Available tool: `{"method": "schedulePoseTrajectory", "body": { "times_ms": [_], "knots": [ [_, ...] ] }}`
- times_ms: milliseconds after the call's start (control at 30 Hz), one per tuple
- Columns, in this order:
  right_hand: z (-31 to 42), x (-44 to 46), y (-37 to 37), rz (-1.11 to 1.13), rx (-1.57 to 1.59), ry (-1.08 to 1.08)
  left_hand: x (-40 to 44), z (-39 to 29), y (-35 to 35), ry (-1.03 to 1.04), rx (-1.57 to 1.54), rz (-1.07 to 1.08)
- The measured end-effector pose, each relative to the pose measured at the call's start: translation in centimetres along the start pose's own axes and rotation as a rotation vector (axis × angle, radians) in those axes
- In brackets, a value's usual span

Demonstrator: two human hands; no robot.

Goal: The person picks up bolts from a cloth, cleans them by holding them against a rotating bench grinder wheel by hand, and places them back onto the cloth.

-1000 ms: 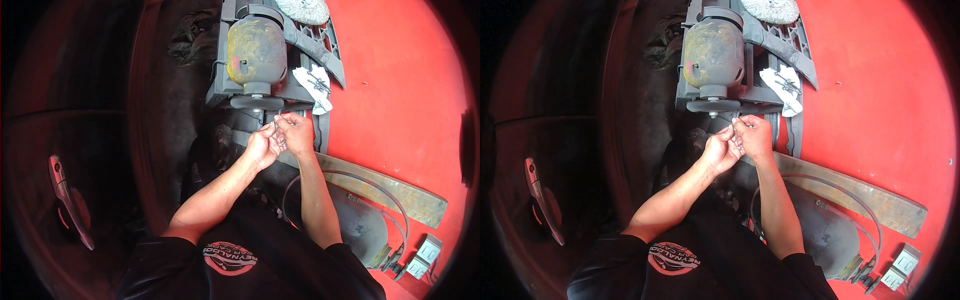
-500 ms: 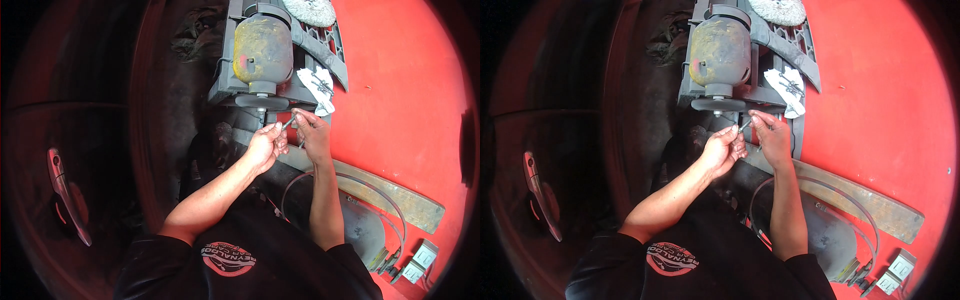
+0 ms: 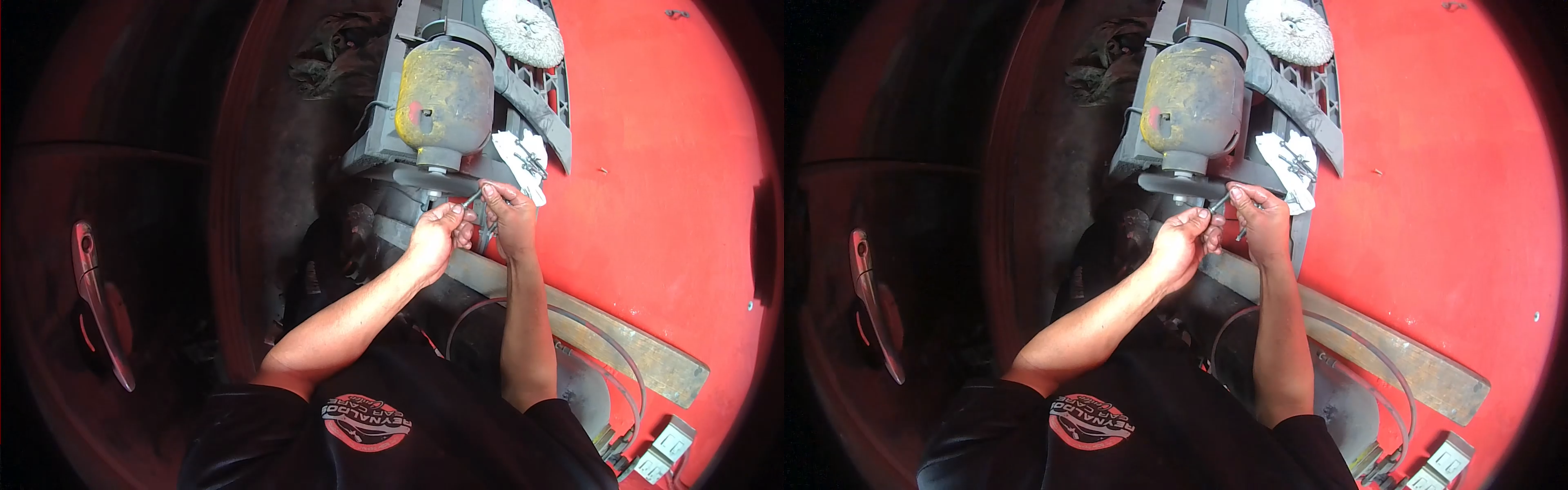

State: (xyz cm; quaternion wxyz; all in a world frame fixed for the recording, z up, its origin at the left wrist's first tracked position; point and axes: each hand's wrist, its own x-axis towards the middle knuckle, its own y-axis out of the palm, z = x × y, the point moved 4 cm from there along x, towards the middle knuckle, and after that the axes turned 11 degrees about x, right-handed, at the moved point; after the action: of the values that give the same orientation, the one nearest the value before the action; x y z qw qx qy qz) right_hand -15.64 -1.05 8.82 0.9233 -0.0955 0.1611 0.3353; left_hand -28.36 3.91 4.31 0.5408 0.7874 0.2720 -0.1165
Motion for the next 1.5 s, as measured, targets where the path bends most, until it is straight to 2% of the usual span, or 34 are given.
{"method": "schedulePoseTrajectory", "body": {
  "times_ms": [300, 567, 767, 867, 1033, 1100, 1267, 1500],
  "knots": [
    [-0.1, 0.9, -0.5, -0.05, 0.033, -0.023, 1.5, 0.5, 0.7, 0.057, 0.037, -0.081],
    [0.3, 0.4, -0.5, -0.063, 0.085, -0.022, 0.9, 0.6, 1.2, 0.038, -0.039, -0.04],
    [1.0, -1.8, 0.1, 0.115, 0.027, 0.032, -1.0, -0.2, -0.5, 0.002, -0.001, -0.001],
    [0.9, -1.7, 0.2, 0.098, 0.042, 0.027, -0.8, 0.0, -0.7, 0.05, 0.084, -0.005],
    [0.3, -1.1, 0.2, -0.071, 0.115, 0.039, -0.4, 0.0, -0.5, 0.098, 0.172, -0.053],
    [0.0, -0.8, 0.1, -0.052, 0.12, 0.03, -0.1, 0.1, -0.5, 0.081, 0.211, -0.095],
    [0.2, 0.2, 0.0, -0.031, 0.088, 0.026, 0.7, 0.4, -0.3, 0.086, 0.155, -0.155],
    [0.2, 0.3, -0.3, -0.031, 0.207, 0.044, 1.5, 0.7, 0.6, 0.067, 0.013, -0.189]
  ]
}}
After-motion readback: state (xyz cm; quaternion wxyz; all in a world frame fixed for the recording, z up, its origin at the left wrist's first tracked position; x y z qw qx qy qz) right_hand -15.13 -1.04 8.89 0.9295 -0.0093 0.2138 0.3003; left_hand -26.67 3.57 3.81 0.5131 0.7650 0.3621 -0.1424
